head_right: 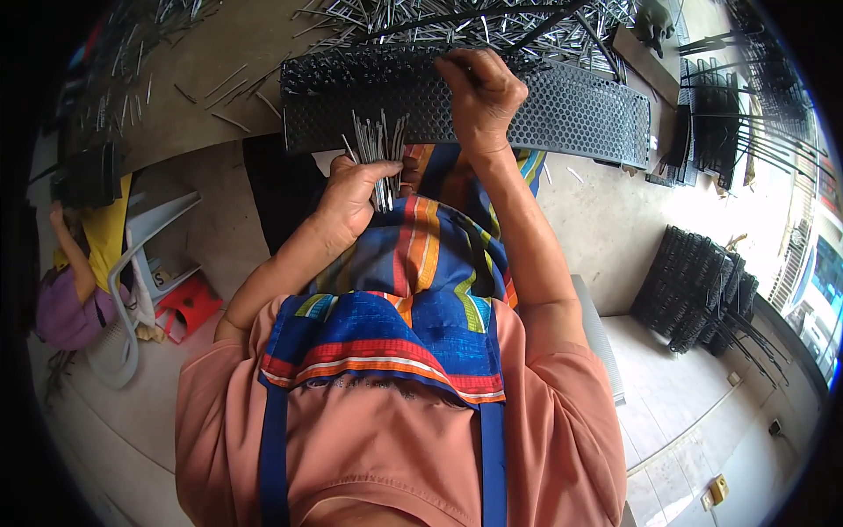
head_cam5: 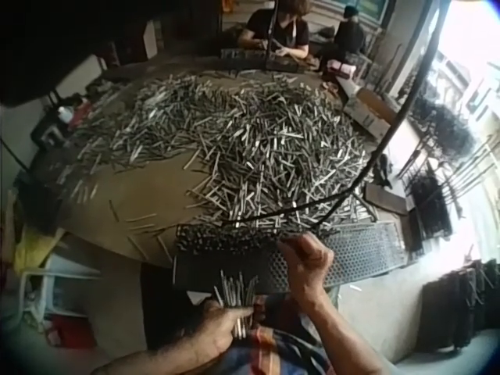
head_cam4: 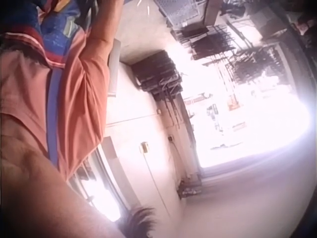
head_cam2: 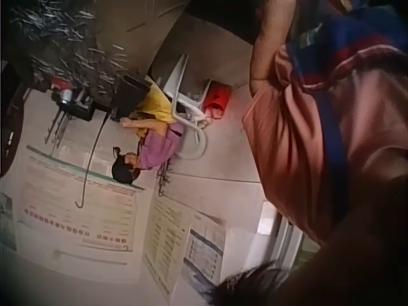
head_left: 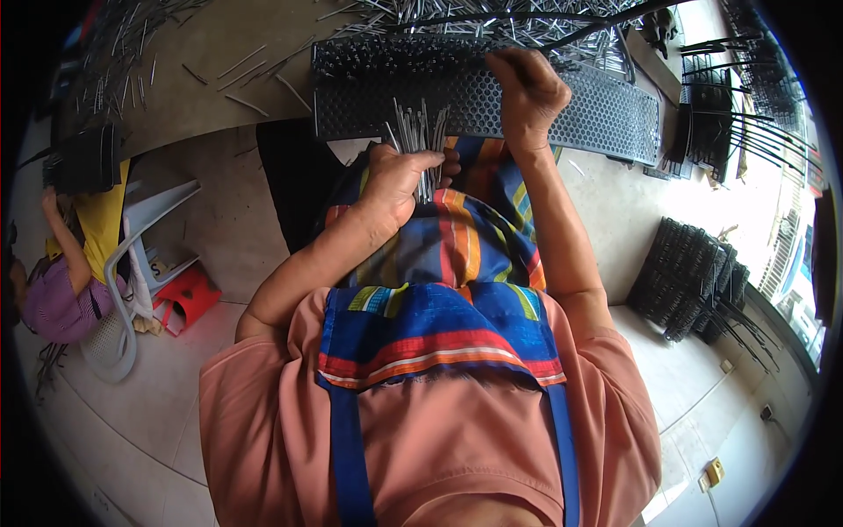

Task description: Sorting and arranging thin metal spokes or rods at a workbench.

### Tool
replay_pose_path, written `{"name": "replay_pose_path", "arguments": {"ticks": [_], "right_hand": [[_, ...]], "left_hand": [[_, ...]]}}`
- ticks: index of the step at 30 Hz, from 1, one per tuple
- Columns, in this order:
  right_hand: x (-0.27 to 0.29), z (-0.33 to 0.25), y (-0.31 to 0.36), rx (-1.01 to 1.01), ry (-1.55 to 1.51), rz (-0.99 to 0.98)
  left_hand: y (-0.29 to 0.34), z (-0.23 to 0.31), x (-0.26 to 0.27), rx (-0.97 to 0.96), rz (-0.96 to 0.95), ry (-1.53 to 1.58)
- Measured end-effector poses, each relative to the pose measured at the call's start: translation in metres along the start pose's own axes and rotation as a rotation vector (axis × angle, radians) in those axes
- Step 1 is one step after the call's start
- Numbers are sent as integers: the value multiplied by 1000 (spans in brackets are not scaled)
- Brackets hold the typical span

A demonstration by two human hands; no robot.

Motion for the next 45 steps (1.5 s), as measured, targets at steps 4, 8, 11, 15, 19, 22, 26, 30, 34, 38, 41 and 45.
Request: {"name": "replay_pose_path", "arguments": {"ticks": [4,8,11,15,19,22,26,30,34,38,41,45], "right_hand": [[-8,-7,-3,69,102,-89],[-20,-13,8,104,324,-176],[-18,-8,13,92,297,-167],[-18,-3,13,-35,298,-237],[-44,17,50,-725,-73,-635],[-40,30,71,-996,-392,-548],[-3,27,41,-710,-377,-135],[30,19,10,-288,-398,154],[26,6,-2,20,-167,58],[23,14,-1,-91,-267,74],[16,6,-1,9,-84,-30],[2,-3,4,-3,141,-97]], "left_hand": [[1,2,0,11,13,24],[-3,-3,1,23,-2,60],[-1,-2,-2,28,-14,83],[-3,-1,-4,13,-26,122],[0,5,-9,-16,-49,109],[1,6,-16,-50,-65,99],[2,4,-5,-17,-7,112],[4,-4,-3,-7,-8,33],[1,-5,-5,-3,-53,-48],[5,0,-10,8,-49,-10],[4,3,-12,-10,-65,21],[3,5,-11,-23,-16,14]]}}
Point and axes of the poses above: each hand's wrist, its own y-axis away from the middle knuckle, its own x-axis out of the back of the hand, z = x × y, the point moved 9 cm from there along -y, towards the middle knuckle, and after that the axes turned 7 degrees about -y, right-handed, at the moved point
